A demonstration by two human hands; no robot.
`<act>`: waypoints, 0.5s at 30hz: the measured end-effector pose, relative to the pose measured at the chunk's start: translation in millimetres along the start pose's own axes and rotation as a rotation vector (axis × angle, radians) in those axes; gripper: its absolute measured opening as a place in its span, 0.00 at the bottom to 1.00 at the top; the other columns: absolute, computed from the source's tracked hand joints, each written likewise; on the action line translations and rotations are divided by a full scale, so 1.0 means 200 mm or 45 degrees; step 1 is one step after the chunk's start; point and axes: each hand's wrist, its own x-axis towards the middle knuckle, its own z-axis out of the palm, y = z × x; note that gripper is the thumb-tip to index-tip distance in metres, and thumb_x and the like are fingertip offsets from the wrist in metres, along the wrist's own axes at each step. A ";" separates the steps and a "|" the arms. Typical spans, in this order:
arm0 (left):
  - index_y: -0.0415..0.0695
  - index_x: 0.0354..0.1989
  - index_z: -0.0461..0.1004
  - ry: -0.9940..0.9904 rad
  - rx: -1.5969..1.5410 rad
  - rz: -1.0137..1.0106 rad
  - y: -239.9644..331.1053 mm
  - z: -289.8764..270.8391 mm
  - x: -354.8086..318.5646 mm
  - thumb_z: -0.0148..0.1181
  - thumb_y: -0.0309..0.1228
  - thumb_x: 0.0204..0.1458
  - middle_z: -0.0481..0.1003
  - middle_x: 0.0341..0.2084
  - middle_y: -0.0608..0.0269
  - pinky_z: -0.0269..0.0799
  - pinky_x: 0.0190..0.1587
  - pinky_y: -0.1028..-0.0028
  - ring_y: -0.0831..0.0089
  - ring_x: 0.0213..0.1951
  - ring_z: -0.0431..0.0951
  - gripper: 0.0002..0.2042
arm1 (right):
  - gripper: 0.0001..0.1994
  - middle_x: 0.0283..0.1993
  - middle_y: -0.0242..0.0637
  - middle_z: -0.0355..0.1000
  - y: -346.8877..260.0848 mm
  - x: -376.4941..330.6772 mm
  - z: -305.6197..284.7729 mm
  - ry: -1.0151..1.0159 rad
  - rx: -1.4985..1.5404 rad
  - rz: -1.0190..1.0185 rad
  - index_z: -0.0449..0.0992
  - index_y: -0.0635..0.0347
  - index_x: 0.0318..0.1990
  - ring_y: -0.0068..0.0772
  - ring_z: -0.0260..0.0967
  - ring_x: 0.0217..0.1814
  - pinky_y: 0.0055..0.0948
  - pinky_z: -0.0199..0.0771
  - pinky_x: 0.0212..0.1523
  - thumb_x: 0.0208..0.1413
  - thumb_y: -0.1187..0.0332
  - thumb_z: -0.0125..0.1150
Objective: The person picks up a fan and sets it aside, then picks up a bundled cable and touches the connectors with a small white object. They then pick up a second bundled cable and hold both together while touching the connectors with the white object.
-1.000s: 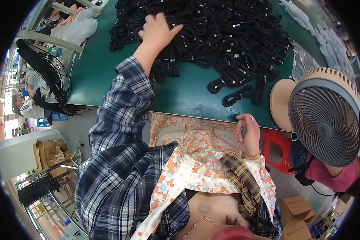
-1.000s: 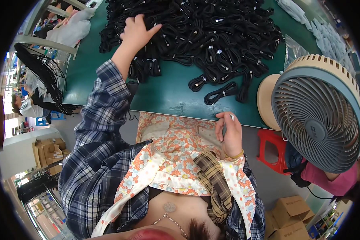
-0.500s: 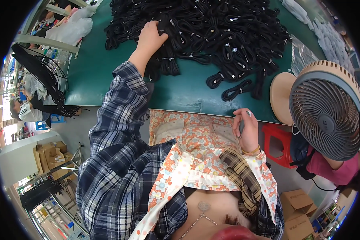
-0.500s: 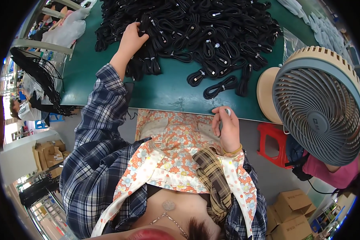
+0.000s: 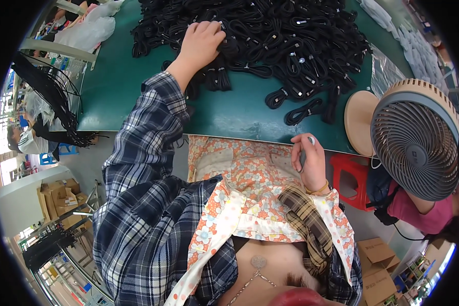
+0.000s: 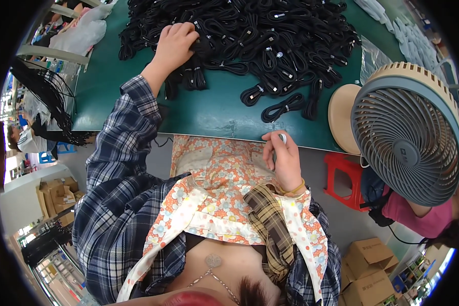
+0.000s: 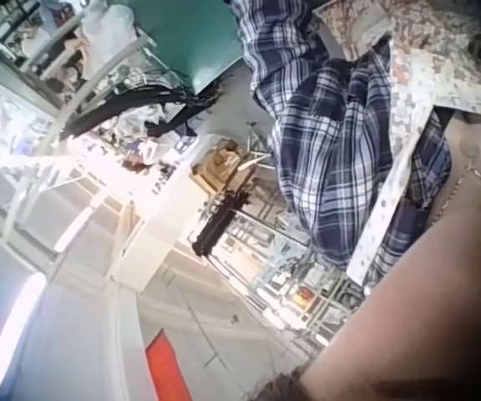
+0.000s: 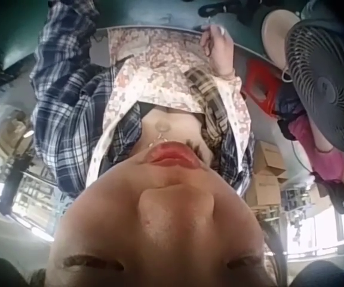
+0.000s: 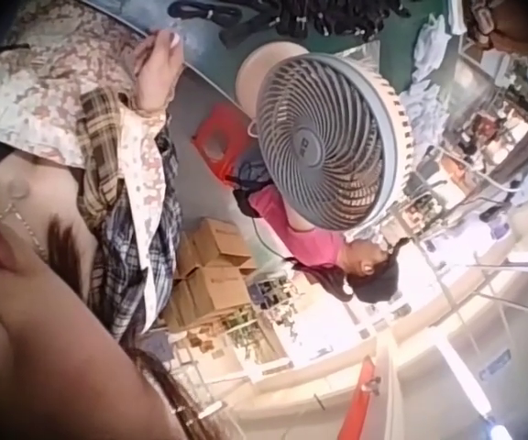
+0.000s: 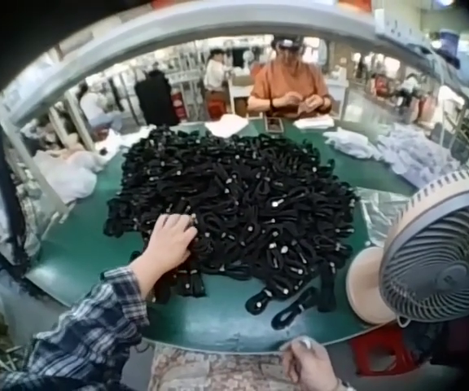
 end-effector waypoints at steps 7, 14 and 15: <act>0.36 0.35 0.68 -0.042 -2.439 -0.853 0.40 -0.38 0.03 0.52 0.29 0.45 0.72 0.30 0.61 0.66 0.39 0.75 0.74 0.33 0.71 0.11 | 0.10 0.17 0.34 0.60 -0.08 -0.04 0.00 0.040 -0.023 -0.113 0.63 0.65 0.31 0.16 0.48 0.11 0.15 0.50 0.12 0.53 0.65 0.41; 0.32 0.36 0.65 -0.257 -2.975 -0.789 0.80 -0.63 -0.13 0.49 0.36 0.46 0.71 0.30 0.53 0.69 0.36 0.77 0.72 0.34 0.72 0.17 | 0.13 0.27 0.29 0.64 -0.14 -0.11 0.11 -0.141 -0.067 -0.750 0.61 0.67 0.39 0.10 0.52 0.24 0.10 0.53 0.24 0.46 0.73 0.51; 0.33 0.36 0.64 -0.274 -3.074 -0.836 0.81 -0.63 -0.14 0.49 0.37 0.46 0.70 0.29 0.54 0.69 0.35 0.77 0.72 0.33 0.72 0.17 | 0.13 0.27 0.29 0.64 -0.13 -0.12 0.12 -0.140 -0.077 -0.740 0.61 0.67 0.39 0.10 0.52 0.24 0.10 0.53 0.24 0.46 0.73 0.51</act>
